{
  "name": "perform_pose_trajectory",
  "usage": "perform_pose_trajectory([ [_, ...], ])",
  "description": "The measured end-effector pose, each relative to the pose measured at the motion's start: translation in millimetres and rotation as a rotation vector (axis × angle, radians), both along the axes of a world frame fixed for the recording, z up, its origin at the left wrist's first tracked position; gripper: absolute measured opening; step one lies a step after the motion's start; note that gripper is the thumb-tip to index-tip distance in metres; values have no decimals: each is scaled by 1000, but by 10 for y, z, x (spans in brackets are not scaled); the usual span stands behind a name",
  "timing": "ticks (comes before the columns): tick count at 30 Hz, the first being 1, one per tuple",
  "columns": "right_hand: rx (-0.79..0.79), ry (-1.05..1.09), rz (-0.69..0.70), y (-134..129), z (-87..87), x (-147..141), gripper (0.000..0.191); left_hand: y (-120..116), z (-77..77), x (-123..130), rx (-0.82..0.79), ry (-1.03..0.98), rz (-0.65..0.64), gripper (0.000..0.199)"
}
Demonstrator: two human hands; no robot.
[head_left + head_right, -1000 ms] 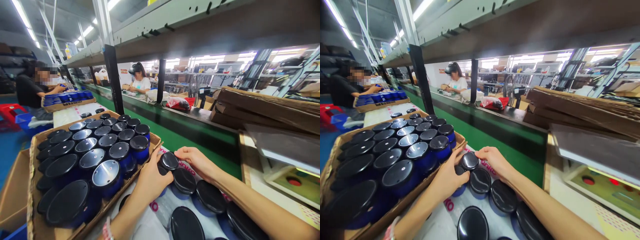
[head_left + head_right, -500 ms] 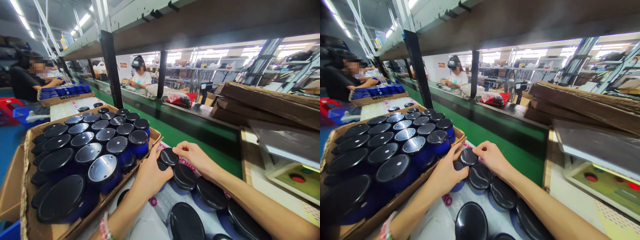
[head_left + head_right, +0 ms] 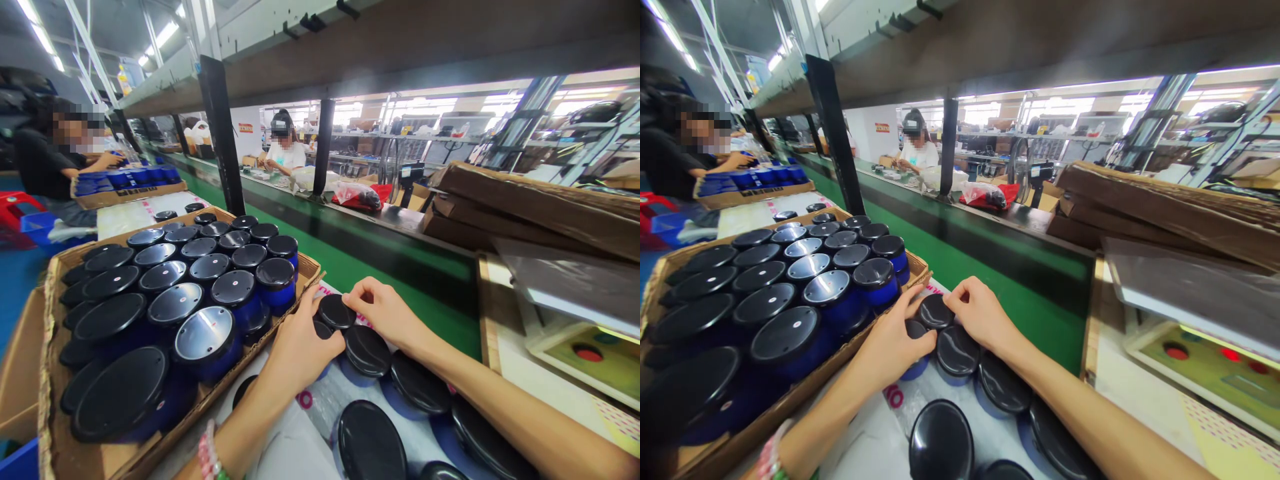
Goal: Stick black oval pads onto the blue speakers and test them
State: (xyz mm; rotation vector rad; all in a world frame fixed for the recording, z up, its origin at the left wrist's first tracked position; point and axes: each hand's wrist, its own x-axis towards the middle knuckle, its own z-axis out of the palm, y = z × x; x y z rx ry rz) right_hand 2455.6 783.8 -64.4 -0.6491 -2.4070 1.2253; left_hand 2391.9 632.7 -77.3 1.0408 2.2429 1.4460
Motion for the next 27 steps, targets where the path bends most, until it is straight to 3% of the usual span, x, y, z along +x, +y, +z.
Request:
perform_pose_trajectory([
  [13,35,26,4,6,-38,-23,17,-4,-25,-7,-19,47,7,68],
  [18,-69,-29,-29,4,-63,3,18,-33,-17,-11,-70,117,-13,48],
  [22,-187,-44,-1,-7,-76,17,19,-24,-25,-1,-64,138,-27,44],
  [24,-213,-74,57,10,-26,4,16,-32,32,6,-59,149,-59,41],
  [27,-172,-99,118,24,176,-17,17,-196,266,26,-49,175,-106,42],
])
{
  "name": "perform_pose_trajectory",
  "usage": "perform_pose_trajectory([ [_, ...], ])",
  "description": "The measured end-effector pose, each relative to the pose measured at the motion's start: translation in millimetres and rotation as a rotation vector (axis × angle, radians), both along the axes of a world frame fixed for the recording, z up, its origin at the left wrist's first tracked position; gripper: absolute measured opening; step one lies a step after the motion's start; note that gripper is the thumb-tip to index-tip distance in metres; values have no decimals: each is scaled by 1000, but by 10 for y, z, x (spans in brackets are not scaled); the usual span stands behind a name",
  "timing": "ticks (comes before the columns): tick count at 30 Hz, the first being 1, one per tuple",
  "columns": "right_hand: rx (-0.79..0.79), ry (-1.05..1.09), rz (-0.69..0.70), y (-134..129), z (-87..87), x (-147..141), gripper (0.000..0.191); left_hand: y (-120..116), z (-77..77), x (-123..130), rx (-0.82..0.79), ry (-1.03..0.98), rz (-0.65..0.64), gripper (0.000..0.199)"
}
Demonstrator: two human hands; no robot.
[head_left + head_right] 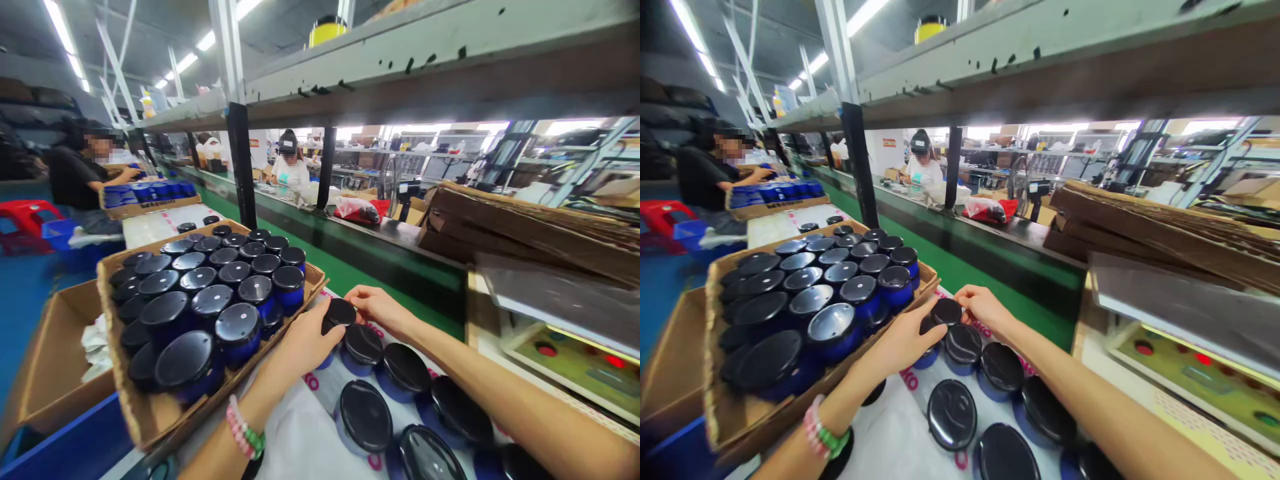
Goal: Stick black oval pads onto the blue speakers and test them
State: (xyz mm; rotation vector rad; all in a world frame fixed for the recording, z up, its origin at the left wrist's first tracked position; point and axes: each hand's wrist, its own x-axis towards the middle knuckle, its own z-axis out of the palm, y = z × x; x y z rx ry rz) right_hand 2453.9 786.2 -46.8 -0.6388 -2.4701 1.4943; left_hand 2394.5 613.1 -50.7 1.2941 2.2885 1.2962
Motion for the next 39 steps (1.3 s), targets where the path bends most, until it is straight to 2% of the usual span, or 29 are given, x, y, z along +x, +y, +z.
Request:
perform_pose_trajectory([
  [3,135,84,37,-174,270,48,12,-445,261,91,45,37,89,47],
  [5,213,128,160,-465,374,142,7,-841,267,225,50,21,203,43],
  [7,245,91,395,-855,350,258,7,-1216,50,410,-9,-36,286,44],
  [9,264,11,605,-1252,205,347,11,-1493,-341,609,-51,-16,356,52],
  [10,281,-22,659,-1425,106,368,12,-1583,-558,700,-31,18,380,59],
  [12,331,-69,670,-1691,-97,354,15,-1673,-933,838,3,74,423,73],
  [13,355,-87,651,-1781,-181,325,20,-1682,-1061,879,12,82,441,79],
  [15,388,-124,611,-1893,-294,248,29,-1660,-1177,900,19,80,459,91],
  [19,384,-179,533,-1955,-334,169,35,-1588,-1079,806,18,60,454,112],
  [23,356,-126,453,-1959,-339,252,38,-1575,-1023,753,20,80,484,120],
  [27,357,-36,445,-1963,-386,309,38,-1607,-1046,771,56,121,457,114],
  [29,363,-8,450,-1963,-407,309,41,-1625,-1008,770,38,77,442,113],
  [32,372,20,450,-1955,-435,324,42,-1645,-864,727,16,-67,379,108],
  [36,433,116,512,-1938,-468,411,31,-1652,-638,636,-61,-190,214,93],
  [39,518,200,558,-1957,-459,518,15,-1640,-591,594,-99,-188,157,95],
])
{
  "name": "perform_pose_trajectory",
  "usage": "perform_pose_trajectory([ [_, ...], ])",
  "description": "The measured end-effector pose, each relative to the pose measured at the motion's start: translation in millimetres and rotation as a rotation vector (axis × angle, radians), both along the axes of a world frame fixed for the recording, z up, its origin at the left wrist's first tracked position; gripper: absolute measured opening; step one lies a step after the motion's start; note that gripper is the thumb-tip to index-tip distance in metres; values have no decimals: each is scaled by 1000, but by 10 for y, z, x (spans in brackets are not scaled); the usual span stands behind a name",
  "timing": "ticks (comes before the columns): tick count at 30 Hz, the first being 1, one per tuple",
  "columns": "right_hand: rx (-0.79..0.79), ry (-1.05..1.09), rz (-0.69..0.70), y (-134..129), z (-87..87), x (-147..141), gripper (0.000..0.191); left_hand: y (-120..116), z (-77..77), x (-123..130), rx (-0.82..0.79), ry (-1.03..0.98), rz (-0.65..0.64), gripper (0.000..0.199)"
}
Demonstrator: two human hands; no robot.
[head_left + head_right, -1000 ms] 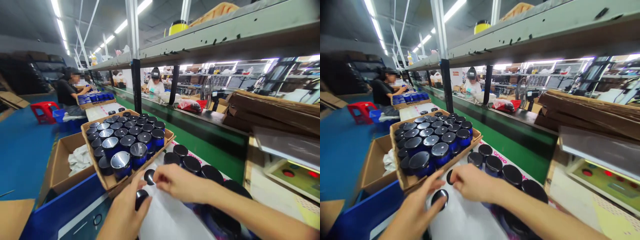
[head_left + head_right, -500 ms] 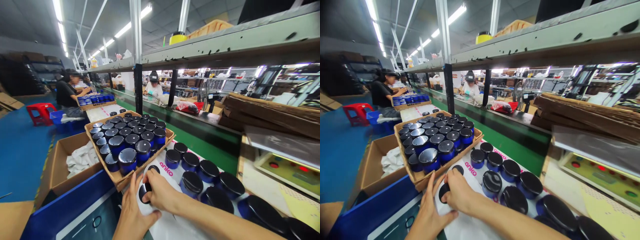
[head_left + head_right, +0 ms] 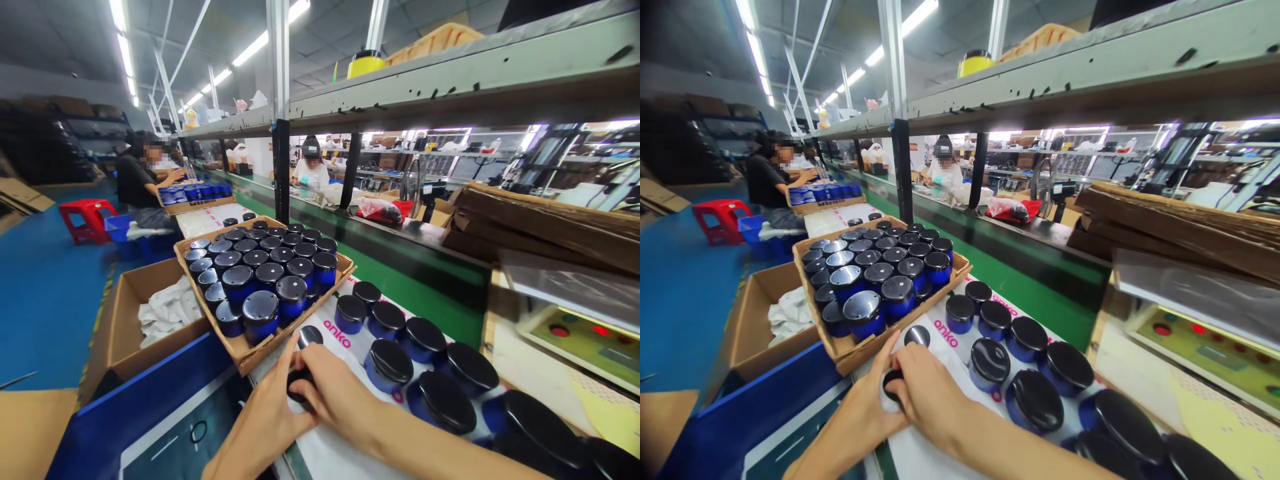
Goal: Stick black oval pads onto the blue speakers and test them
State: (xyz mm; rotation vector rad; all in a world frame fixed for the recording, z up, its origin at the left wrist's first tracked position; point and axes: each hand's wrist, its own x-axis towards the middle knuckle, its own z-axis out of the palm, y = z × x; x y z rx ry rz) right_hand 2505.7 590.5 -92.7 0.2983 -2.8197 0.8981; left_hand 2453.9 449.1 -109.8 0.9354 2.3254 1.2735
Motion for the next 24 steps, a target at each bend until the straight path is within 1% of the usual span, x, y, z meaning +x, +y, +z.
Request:
perform_pose_trajectory([
  [1,24,22,16,-12,24,46,10,2,-21,-7,5,4,1,97],
  [3,94,106,72,-17,131,151,13,-5,-108,-12,17,15,9,98],
  [5,140,245,134,53,334,256,17,-33,-219,-8,5,62,35,101],
  [6,124,304,132,131,465,296,17,-49,-266,-2,-14,115,56,104],
  [7,85,341,97,242,606,320,17,-58,-300,7,-31,195,78,106],
  [8,15,319,14,382,744,323,15,-53,-313,17,-39,297,98,105],
  [9,-65,273,-100,542,867,305,14,-26,-304,26,-31,403,112,101],
  [10,-131,206,-230,711,964,266,13,32,-270,30,-9,488,113,90],
  [11,-203,157,-334,877,1028,211,13,124,-215,26,23,532,103,76],
  [12,-261,114,-412,1027,1059,144,15,251,-142,7,54,530,77,64],
  [13,-304,77,-461,1153,1059,75,17,408,-60,-29,80,488,47,56],
  [14,-335,49,-483,1249,1037,11,20,584,24,-83,92,416,3,55],
  [16,-352,0,-485,1355,969,-77,25,931,174,-225,112,267,-64,66],
  [18,-374,-33,-483,1382,920,-91,30,1166,281,-349,161,141,-94,70],
  [19,-399,-55,-484,1381,910,-72,32,1213,315,-378,181,102,-97,67],
  [20,-433,-84,-481,1372,906,-40,34,1207,336,-378,185,73,-92,63],
  [21,-476,-121,-473,1357,904,2,35,1153,343,-345,166,49,-79,61],
  [22,-529,-169,-460,1332,898,46,36,1061,337,-282,136,22,-55,62],
  [24,-638,-295,-428,1248,863,120,36,820,289,-97,59,-62,35,70],
])
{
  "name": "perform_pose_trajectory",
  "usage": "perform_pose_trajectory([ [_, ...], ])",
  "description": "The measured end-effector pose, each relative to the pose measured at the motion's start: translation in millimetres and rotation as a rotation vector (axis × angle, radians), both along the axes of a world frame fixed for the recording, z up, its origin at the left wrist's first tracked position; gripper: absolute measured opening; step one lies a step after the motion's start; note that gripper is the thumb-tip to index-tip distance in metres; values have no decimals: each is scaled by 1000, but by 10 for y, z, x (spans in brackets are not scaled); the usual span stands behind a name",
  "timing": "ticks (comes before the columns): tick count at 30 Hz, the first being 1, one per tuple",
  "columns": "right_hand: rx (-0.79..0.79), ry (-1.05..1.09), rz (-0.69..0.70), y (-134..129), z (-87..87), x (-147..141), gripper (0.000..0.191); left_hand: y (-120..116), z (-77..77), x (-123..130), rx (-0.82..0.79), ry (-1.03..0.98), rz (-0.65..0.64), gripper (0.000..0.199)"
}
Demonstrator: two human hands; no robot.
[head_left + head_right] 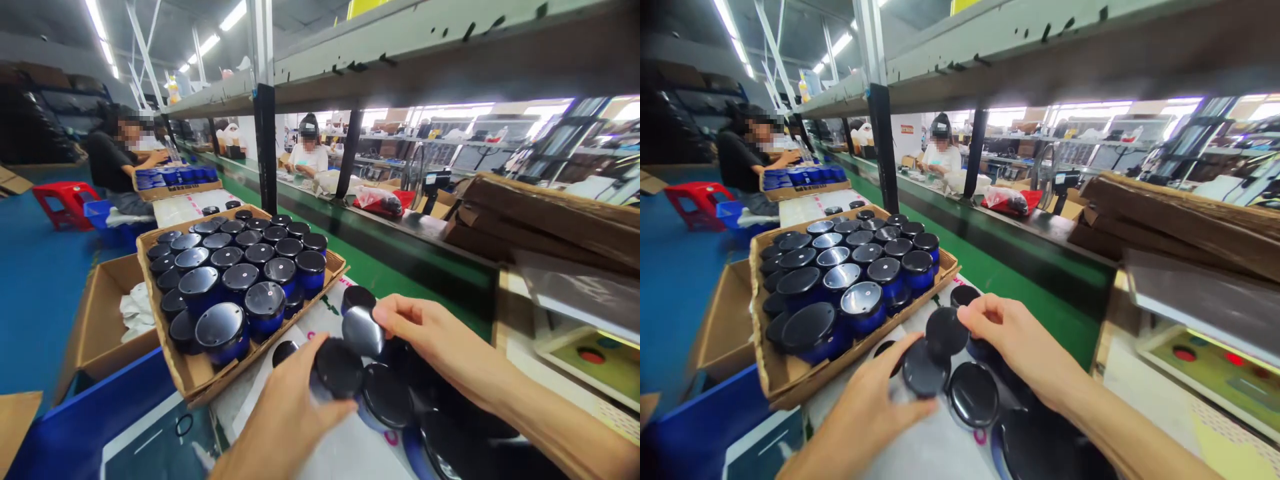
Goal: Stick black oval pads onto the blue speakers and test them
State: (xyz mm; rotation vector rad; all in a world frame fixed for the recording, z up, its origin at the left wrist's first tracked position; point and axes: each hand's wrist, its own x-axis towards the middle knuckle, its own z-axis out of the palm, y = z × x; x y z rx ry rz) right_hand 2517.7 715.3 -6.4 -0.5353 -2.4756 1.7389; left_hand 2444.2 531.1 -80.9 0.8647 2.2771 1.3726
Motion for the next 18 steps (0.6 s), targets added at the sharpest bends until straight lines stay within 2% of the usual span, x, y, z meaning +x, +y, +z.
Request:
perform_pose_trajectory([
  [3,-120,-107,110,-201,-122,15,33,-295,-120,290,-69,-157,146,73],
  [7,-71,-120,241,-418,-330,-111,25,-375,-259,450,-62,-255,246,72],
  [11,-58,-149,287,-434,-429,-186,20,-347,-304,441,1,-207,244,67],
  [18,-77,-128,329,-418,-417,-154,19,-379,-306,454,15,-149,209,67],
])
